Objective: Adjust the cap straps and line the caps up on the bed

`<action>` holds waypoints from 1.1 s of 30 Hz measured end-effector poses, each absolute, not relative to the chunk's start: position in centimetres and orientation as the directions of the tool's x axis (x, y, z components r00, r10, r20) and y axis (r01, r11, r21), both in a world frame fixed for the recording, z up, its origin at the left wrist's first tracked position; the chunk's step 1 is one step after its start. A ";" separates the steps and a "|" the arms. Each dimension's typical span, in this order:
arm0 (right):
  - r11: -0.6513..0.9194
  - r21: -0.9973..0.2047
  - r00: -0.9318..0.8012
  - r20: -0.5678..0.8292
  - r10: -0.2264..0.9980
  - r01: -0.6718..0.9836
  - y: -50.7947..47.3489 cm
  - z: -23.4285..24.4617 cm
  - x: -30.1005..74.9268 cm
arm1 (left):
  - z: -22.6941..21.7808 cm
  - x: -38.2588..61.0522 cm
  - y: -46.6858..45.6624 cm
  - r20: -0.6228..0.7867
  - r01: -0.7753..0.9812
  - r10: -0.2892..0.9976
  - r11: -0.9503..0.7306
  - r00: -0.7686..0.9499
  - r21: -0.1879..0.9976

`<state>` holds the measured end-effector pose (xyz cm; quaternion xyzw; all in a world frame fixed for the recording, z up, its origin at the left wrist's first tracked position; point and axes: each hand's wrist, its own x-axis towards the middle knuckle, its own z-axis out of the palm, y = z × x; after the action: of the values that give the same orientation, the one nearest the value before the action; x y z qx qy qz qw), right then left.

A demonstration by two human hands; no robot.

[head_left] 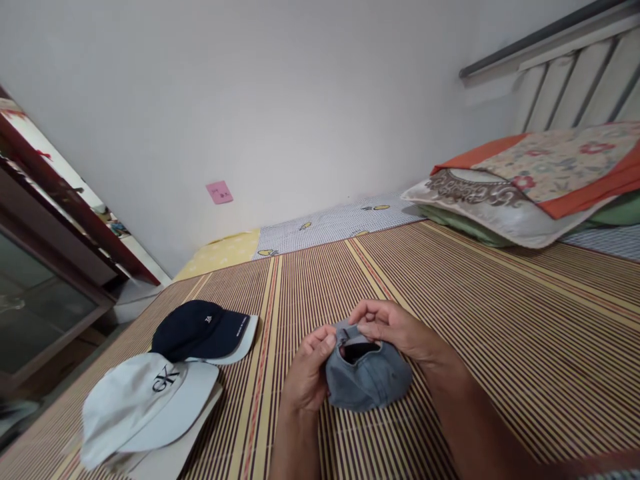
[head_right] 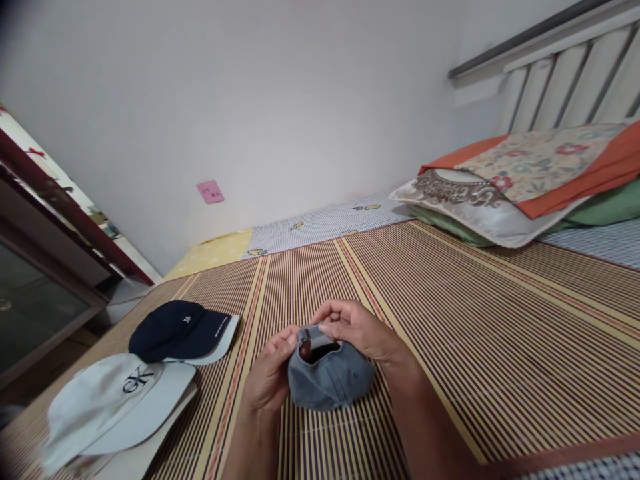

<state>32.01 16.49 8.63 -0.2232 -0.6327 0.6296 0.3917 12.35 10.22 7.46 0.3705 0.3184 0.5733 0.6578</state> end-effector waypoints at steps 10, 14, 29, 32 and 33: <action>0.021 -0.955 -0.532 0.183 0.827 -0.297 16.9 7.6 32.5 | 7.4 11.3 10.3 0.034 -0.481 0.984 0.056 0.176 0.875; -0.064 -0.929 -0.540 0.155 0.827 -0.363 16.7 7.6 32.7 | 7.1 10.3 10.3 0.034 -0.430 0.967 0.082 0.254 0.899; -0.087 -0.943 -0.670 0.163 0.724 -0.322 17.5 6.8 33.7 | 6.3 9.1 10.0 0.096 -0.486 0.945 0.073 0.313 0.871; -0.128 -0.875 -0.583 0.197 0.788 -0.468 17.1 7.0 33.9 | 6.4 8.9 9.9 0.097 -0.491 0.938 0.084 0.332 0.867; -0.132 -0.859 -0.565 0.203 0.800 -0.495 16.9 7.0 34.0 | 6.4 8.9 9.9 0.097 -0.495 0.936 0.089 0.339 0.864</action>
<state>33.99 16.88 7.03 -0.1553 -0.4904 0.7362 0.4398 8.86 9.92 6.39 0.4348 0.2536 0.5161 0.6930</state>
